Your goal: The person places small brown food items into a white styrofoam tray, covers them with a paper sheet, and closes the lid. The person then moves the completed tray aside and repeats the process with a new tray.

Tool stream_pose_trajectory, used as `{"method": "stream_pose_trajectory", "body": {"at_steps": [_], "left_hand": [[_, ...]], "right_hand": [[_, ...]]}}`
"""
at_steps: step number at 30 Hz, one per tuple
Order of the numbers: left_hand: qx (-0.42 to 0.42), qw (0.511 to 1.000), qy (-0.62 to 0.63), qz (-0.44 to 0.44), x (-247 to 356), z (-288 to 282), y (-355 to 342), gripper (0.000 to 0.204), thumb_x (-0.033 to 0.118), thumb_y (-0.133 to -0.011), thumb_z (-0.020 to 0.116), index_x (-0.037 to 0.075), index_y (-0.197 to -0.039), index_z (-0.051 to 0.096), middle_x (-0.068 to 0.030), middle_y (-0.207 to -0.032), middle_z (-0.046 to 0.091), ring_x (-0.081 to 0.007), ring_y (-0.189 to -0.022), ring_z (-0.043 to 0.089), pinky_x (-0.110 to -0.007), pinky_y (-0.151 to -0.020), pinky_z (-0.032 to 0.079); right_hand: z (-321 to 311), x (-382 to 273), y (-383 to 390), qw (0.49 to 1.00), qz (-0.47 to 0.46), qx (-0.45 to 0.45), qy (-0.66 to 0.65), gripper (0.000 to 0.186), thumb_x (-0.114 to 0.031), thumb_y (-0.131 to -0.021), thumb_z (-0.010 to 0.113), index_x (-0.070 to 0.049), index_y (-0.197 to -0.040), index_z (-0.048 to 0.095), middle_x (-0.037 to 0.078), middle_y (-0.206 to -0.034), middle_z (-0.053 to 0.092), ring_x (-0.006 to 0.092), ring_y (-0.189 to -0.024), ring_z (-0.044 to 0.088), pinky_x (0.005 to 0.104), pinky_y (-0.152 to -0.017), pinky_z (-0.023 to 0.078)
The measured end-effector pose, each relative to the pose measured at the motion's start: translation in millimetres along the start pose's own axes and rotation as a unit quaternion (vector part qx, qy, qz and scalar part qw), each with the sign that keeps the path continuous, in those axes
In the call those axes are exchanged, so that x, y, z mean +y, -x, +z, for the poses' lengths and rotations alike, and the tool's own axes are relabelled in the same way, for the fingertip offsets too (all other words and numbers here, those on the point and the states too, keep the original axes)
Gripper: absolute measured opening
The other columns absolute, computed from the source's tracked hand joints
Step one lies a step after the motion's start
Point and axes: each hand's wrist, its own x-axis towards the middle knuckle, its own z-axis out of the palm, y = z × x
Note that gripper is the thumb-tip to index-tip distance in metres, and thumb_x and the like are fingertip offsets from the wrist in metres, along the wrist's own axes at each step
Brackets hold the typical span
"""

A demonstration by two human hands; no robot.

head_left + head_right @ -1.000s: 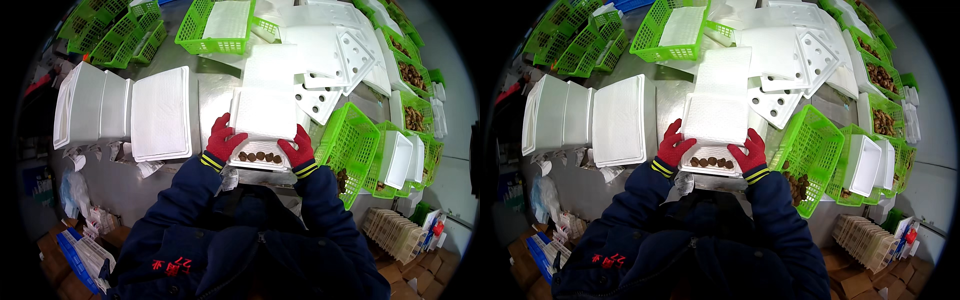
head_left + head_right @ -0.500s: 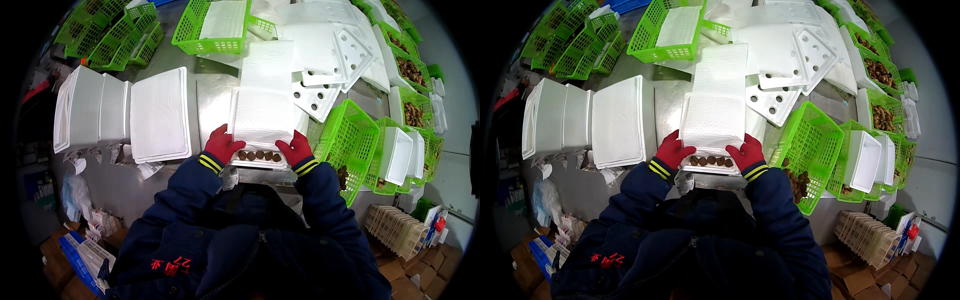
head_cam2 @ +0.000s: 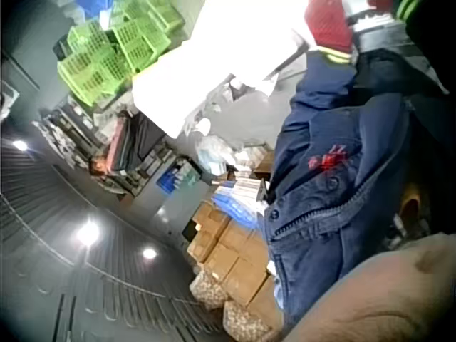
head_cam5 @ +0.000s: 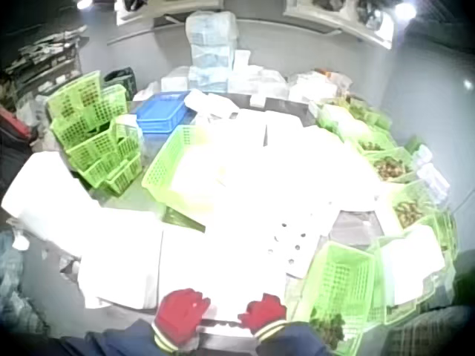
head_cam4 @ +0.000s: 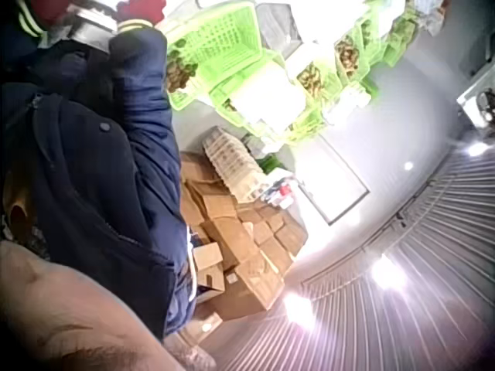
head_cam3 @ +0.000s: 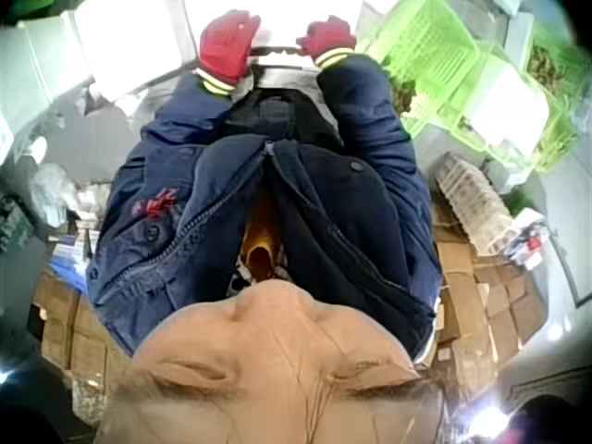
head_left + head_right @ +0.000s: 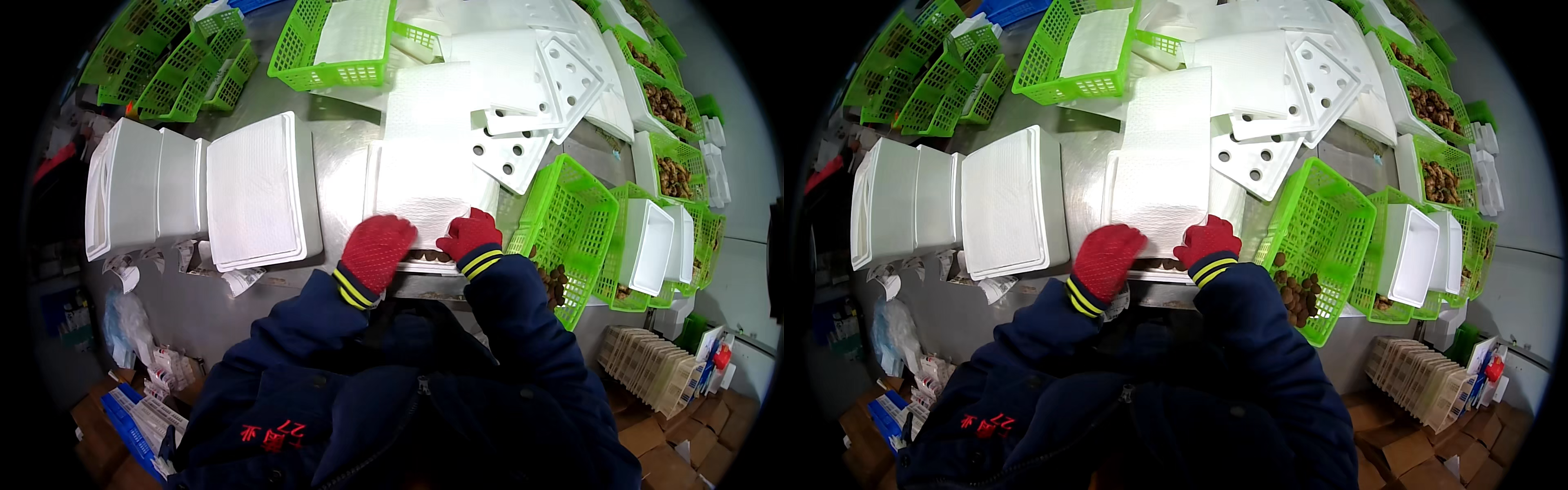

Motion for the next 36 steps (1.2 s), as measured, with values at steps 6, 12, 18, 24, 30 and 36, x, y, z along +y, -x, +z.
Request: {"method": "stream_pose_trajectory", "body": {"at_steps": [6,12,18,24,30,36], "left_hand": [[-0.196,0.979,0.046,-0.026,-5.9,36.6,6.4,0.021,0.019,-0.082,0.063,0.009,-0.101,0.061,-0.0063,-0.090,0.064,-0.0264,-0.091,0.061,-0.050,-0.097,0.038],[-0.241,0.968,-0.043,-0.052,-3.4,17.8,-6.0,0.014,0.023,-0.087,0.058,0.010,-0.086,0.063,-0.0072,-0.074,0.062,-0.0261,-0.074,0.062,-0.052,-0.105,0.029],[-0.138,0.989,0.004,-0.048,-13.1,18.1,16.1,0.029,0.015,-0.085,0.063,0.007,-0.113,0.060,-0.0105,-0.102,0.067,-0.0274,-0.095,0.063,-0.054,-0.108,0.030],[-0.084,0.994,0.024,-0.071,-7.8,29.2,16.7,0.032,0.014,-0.085,0.064,0.008,-0.117,0.060,-0.0114,-0.111,0.065,-0.0279,-0.106,0.060,-0.052,-0.109,0.028],[-0.066,0.994,0.001,-0.082,-11.4,41.4,18.9,0.031,0.017,-0.083,0.067,0.008,-0.113,0.062,-0.0112,-0.110,0.065,-0.0302,-0.100,0.061,-0.055,-0.108,0.026],[-0.041,0.994,0.026,-0.093,-15.1,50.3,20.9,0.028,0.014,-0.082,0.068,0.009,-0.109,0.064,-0.0107,-0.108,0.066,-0.0306,-0.097,0.062,-0.057,-0.108,0.026]], "right_hand": [[-19.0,-13.2,33.0,0.957,-0.124,0.260,0.039,0.037,-0.032,-0.073,0.067,-0.013,-0.105,0.064,0.011,-0.125,0.056,0.0326,-0.121,0.047,0.0522,-0.096,0.038],[31.8,-12.4,37.8,0.969,-0.185,0.155,0.049,0.031,-0.040,-0.082,0.063,-0.012,-0.094,0.069,0.005,-0.097,0.065,0.0279,-0.120,0.049,0.0680,-0.098,0.027],[-21.6,66.7,63.7,0.888,-0.212,0.379,-0.154,0.037,-0.009,-0.078,0.063,-0.003,-0.114,0.061,0.017,-0.111,0.062,0.0358,-0.105,0.058,0.0444,-0.092,0.046],[27.2,191.0,91.8,0.991,0.035,0.087,-0.098,0.087,-0.037,-0.064,0.073,-0.016,-0.141,0.040,0.022,-0.128,0.048,0.0449,-0.109,0.051,0.0566,-0.099,0.036],[28.8,177.2,77.8,0.997,-0.023,0.044,-0.054,0.082,-0.032,-0.059,0.075,-0.018,-0.135,0.044,0.022,-0.138,0.037,0.0457,-0.119,0.044,0.0553,-0.093,0.045],[30.9,165.0,78.0,0.998,-0.009,0.043,-0.048,0.092,-0.027,-0.052,0.080,-0.019,-0.136,0.043,0.026,-0.143,0.029,0.0474,-0.121,0.041,0.0552,-0.092,0.047]]}}
